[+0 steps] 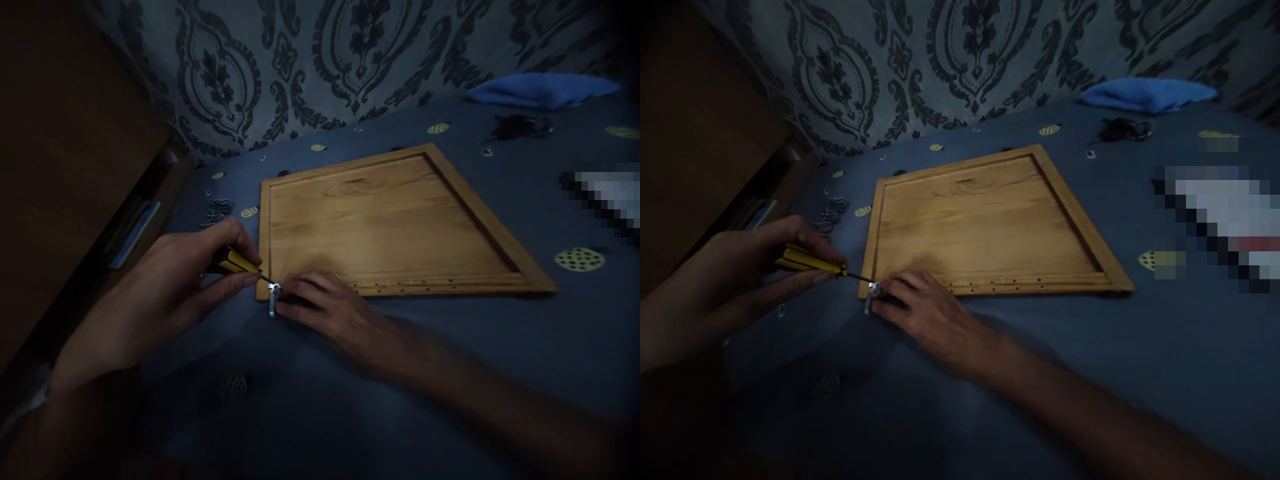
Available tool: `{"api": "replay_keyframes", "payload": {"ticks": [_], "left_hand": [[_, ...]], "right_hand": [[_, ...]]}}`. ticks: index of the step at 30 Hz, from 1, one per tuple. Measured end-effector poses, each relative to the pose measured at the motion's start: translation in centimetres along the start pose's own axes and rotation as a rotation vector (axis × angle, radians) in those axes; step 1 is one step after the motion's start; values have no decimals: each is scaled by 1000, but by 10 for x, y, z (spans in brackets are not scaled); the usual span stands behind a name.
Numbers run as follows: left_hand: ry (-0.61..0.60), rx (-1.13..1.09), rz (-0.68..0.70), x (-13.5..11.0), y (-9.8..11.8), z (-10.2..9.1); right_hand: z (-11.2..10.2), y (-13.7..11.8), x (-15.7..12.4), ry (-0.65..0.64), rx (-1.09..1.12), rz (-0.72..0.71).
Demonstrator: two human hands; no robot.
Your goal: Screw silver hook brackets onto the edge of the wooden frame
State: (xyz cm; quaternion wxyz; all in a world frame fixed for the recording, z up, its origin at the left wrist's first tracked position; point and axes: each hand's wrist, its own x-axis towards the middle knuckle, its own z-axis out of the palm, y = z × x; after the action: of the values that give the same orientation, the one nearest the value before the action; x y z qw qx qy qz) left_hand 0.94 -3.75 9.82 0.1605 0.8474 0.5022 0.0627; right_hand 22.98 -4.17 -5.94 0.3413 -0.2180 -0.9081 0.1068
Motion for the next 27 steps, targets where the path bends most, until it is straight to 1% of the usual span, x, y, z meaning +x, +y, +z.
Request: {"api": "replay_keyframes", "payload": {"ticks": [5, 10, 15, 20, 24, 27], "left_hand": [[5, -6, 28, -2, 0, -1], [-15, -54, 32, -1, 2, -1], [-28, -79, 40, 0, 3, -1], [-28, -43, 29, 3, 2, 2], [-9, -39, 55, 3, 2, 2], [-25, -7, 63, 2, 2, 1]], "right_hand": [[2, 1, 0, -65, 5, 27], [5, 3, -1, -41, 19, 17], [5, 3, 1, -45, 36, 15], [4, 2, 1, -54, 41, 18], [4, 3, 1, -53, 57, 19], [5, 3, 0, -44, 56, 14]]}}
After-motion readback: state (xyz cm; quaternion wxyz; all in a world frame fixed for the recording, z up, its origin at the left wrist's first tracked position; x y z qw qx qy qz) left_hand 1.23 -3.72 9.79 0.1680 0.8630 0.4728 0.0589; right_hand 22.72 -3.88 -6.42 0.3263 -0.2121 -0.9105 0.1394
